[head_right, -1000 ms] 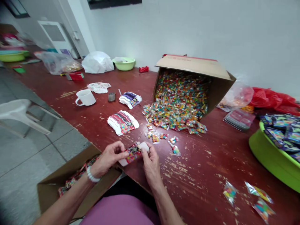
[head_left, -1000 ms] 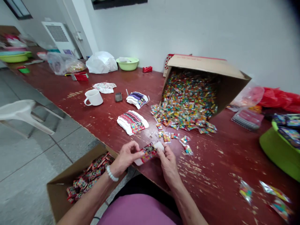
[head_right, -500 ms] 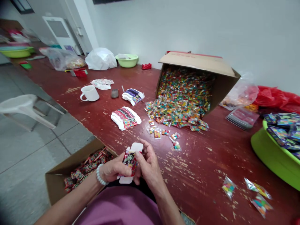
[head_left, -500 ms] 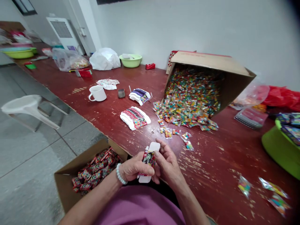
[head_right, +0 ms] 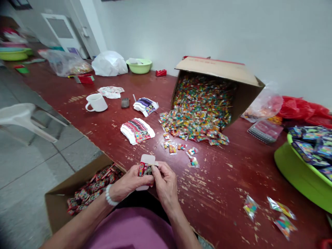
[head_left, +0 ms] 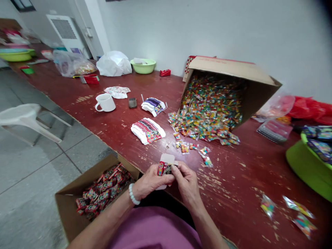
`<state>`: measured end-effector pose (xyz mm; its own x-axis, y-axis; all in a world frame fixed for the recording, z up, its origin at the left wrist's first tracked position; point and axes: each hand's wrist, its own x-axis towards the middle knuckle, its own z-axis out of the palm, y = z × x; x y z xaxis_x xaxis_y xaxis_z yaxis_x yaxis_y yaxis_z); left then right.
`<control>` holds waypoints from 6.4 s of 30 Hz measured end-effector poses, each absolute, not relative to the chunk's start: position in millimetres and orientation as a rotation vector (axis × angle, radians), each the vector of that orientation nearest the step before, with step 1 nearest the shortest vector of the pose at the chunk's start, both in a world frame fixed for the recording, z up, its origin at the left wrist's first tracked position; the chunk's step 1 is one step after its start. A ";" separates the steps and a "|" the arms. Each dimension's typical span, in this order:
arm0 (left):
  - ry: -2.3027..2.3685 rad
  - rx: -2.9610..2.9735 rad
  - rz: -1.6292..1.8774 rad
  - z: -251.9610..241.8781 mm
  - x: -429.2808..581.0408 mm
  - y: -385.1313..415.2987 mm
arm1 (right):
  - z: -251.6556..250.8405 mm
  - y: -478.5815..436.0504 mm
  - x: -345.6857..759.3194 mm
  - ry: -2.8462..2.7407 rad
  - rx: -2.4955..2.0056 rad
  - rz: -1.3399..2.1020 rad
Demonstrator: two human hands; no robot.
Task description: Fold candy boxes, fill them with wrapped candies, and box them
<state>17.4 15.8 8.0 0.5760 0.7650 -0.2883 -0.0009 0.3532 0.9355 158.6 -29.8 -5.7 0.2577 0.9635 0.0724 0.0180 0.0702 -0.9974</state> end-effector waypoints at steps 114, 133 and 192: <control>0.929 0.848 0.784 6.9 12.6 43.7 | -7.8 -55.6 211.6 -0.695 -1.254 1.341; 0.598 0.764 0.438 -0.6 29.2 16.0 | 6.8 -49.8 203.3 -1.413 -1.477 0.601; 0.900 0.605 0.746 -0.1 10.3 13.8 | -10.4 -33.5 132.9 -1.972 -1.413 0.362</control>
<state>10.3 13.8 -0.1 0.4101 0.7837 -0.4664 -0.3134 0.6014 0.7349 132.9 -33.5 -10.4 -0.1841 0.9144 0.3606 0.7270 0.3736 -0.5761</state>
